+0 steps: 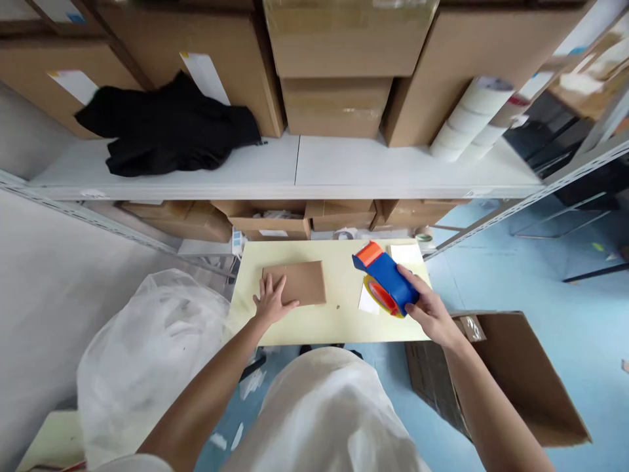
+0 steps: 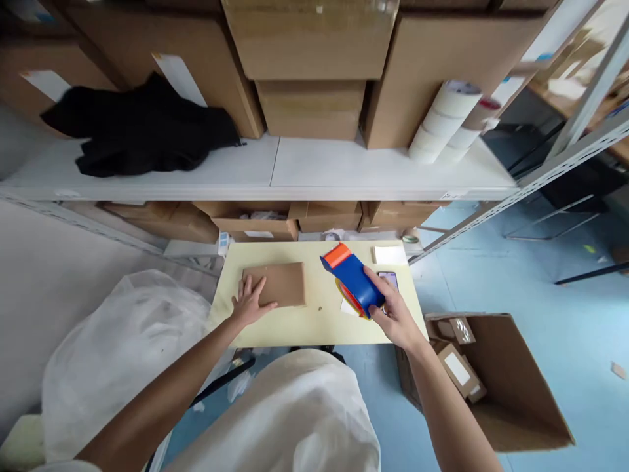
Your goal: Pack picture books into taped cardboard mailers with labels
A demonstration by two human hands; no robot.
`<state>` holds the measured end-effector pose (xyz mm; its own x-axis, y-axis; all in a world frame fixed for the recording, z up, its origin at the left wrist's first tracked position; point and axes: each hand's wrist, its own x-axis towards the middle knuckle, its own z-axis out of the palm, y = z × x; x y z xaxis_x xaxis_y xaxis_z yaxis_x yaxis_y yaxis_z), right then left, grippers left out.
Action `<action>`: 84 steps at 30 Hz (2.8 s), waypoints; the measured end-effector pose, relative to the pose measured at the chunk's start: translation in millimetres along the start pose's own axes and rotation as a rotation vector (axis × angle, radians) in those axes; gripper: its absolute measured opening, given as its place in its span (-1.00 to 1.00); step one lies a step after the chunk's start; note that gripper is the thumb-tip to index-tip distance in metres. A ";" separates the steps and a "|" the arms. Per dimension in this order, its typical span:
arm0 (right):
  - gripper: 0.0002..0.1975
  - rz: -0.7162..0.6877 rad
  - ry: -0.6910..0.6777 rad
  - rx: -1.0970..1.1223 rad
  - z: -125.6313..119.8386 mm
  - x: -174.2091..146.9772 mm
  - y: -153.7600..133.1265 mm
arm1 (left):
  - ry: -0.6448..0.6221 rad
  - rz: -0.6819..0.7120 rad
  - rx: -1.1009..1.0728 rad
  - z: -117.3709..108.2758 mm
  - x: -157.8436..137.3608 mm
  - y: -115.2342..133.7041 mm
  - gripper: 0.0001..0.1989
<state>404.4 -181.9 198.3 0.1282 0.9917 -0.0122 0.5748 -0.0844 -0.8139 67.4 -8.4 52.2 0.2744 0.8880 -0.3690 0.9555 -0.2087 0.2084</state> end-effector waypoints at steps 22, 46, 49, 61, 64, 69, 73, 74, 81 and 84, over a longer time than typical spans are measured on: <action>-0.41 -0.243 0.349 -0.683 -24.0 307.6 -69.5 | 0.048 0.056 -0.102 16.6 -1.3 -6.4 -0.11; -0.43 0.279 -0.202 0.386 197.5 66.3 58.3 | 0.023 0.081 -0.834 14.7 -16.0 -65.6 -0.36; -0.51 0.347 -0.035 0.270 172.5 63.4 52.0 | 0.061 0.130 -0.798 -0.4 -7.8 -56.6 -0.54; -0.42 0.662 0.059 0.035 189.0 76.3 59.5 | -0.008 0.090 -0.644 10.3 29.4 -36.3 -0.60; -0.38 0.692 0.082 0.140 193.7 70.6 65.7 | -0.003 0.091 -0.639 14.1 29.3 -38.5 -0.61; -0.38 0.644 0.103 0.407 199.6 59.5 72.3 | 0.060 0.073 -0.712 16.9 30.9 -32.7 -0.59; -0.41 0.542 0.073 0.231 193.1 48.7 89.1 | 0.210 0.043 -0.632 9.5 29.1 -18.6 -0.47; -0.44 0.524 0.081 0.169 188.8 45.4 96.5 | 0.263 0.067 -0.574 6.1 26.6 -13.0 -0.43; -0.25 0.419 -0.141 -0.569 151.6 20.0 168.6 | 0.375 0.557 -0.241 -6.4 -11.9 65.1 -0.46; -0.40 0.310 -0.236 -0.694 148.1 10.6 188.2 | 0.260 0.770 -0.197 4.8 -25.5 106.2 -0.54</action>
<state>394.3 -172.8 -41.0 0.2350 0.9008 -0.3651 0.9232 -0.3244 -0.2061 162.3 -55.2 79.3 0.7861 0.5977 0.1572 0.4679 -0.7417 0.4806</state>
